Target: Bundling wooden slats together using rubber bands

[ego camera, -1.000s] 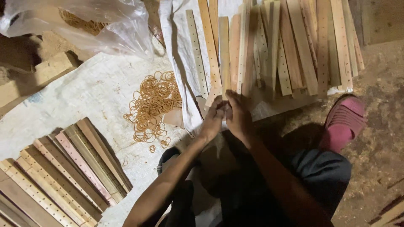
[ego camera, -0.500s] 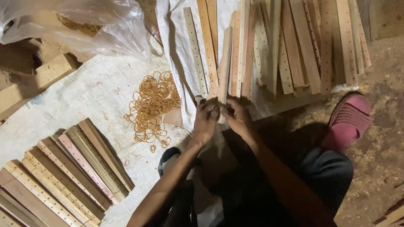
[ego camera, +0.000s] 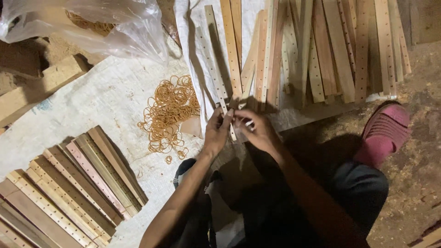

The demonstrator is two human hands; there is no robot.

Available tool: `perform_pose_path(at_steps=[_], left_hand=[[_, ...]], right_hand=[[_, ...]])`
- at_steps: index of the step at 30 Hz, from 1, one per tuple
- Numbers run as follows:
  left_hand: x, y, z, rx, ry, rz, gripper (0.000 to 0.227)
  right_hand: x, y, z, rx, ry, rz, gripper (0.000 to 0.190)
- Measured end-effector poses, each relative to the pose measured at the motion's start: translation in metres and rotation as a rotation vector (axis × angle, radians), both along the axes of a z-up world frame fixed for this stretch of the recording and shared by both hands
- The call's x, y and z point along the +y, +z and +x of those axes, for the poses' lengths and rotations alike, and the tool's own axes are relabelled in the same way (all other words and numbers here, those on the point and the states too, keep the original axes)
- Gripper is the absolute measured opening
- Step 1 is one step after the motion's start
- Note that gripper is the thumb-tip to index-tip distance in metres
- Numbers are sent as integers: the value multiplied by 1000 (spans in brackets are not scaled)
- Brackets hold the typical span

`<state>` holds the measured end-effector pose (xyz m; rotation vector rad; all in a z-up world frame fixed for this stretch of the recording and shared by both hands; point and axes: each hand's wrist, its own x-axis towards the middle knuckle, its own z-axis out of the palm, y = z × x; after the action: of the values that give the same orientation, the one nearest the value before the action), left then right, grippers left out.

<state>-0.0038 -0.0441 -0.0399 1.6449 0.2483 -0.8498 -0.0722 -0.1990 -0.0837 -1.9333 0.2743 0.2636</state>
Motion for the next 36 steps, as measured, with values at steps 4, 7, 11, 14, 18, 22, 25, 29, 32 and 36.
perform_pose_path(at_steps=[4, 7, 11, 14, 18, 22, 25, 29, 32, 36], left_hand=[[3, -7, -5, -92, 17, -79, 39], [-1, -2, -7, -103, 9, -117, 42], [1, -5, -9, -164, 5, -121, 39], [2, -6, -13, -118, 22, -150, 37], [3, -12, -16, -110, 17, -161, 34], [6, -12, -15, -125, 28, -176, 34], [8, -9, -12, -134, 29, -186, 32], [13, -9, -13, -116, 28, -171, 32], [9, -3, -11, -119, 25, -177, 31], [8, -7, -11, -130, 16, -168, 31]], right_hand=[[-7, 4, 11, -178, -171, -373, 35], [6, 23, 15, -175, -256, -449, 50], [3, 9, 17, -128, -326, -458, 66], [-4, -22, 15, -85, -306, -537, 73], [-2, -21, 7, -66, -227, -671, 74], [-3, -15, 13, -122, -203, -543, 68], [-2, 2, 17, -161, -266, -513, 48], [-20, -13, 24, -307, -353, -751, 38], [-26, -24, 12, -43, -379, -681, 50], [-27, -26, 9, 61, -414, -535, 51]])
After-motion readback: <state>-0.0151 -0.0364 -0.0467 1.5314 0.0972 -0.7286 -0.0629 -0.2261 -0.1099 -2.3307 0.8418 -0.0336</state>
